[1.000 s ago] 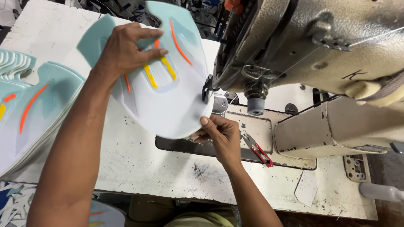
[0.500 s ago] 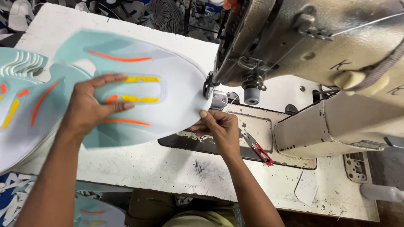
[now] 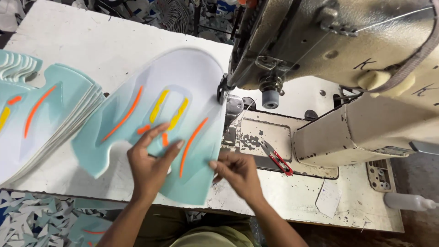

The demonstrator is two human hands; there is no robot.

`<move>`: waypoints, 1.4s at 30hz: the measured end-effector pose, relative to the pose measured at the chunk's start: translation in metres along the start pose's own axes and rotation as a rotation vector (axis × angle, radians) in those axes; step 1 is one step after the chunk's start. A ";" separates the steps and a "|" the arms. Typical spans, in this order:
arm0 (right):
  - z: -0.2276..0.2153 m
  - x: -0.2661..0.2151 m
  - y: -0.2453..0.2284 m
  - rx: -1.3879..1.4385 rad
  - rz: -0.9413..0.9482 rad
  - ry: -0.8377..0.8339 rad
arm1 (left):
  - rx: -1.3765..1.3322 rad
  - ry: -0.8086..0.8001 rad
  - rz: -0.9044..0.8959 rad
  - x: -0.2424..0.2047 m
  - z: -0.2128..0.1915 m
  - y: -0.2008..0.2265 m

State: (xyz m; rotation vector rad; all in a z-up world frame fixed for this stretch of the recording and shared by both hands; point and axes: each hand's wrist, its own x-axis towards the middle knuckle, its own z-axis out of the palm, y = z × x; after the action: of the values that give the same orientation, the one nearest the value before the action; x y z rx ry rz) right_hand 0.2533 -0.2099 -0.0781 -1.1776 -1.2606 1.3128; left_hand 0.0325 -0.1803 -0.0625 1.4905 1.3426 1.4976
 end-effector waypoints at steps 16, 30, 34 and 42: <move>-0.001 0.052 -0.022 0.054 -0.076 0.123 | -0.279 -0.314 -0.198 -0.001 0.025 -0.008; -0.269 -0.070 -0.041 -1.562 -0.734 1.303 | -0.282 -0.340 -0.097 0.082 0.063 -0.009; -0.295 -0.059 -0.017 -1.549 -0.874 1.322 | -0.138 -0.385 0.008 0.105 0.070 -0.016; -0.242 -0.060 -0.020 -1.520 -0.947 1.255 | -0.154 -0.548 0.015 0.118 0.063 -0.021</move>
State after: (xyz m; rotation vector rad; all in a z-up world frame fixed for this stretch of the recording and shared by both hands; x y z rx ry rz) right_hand 0.5003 -0.2441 -0.0593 -1.4885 -1.3056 -1.2621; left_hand 0.0688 -0.0506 -0.0535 1.6513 0.8705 1.0585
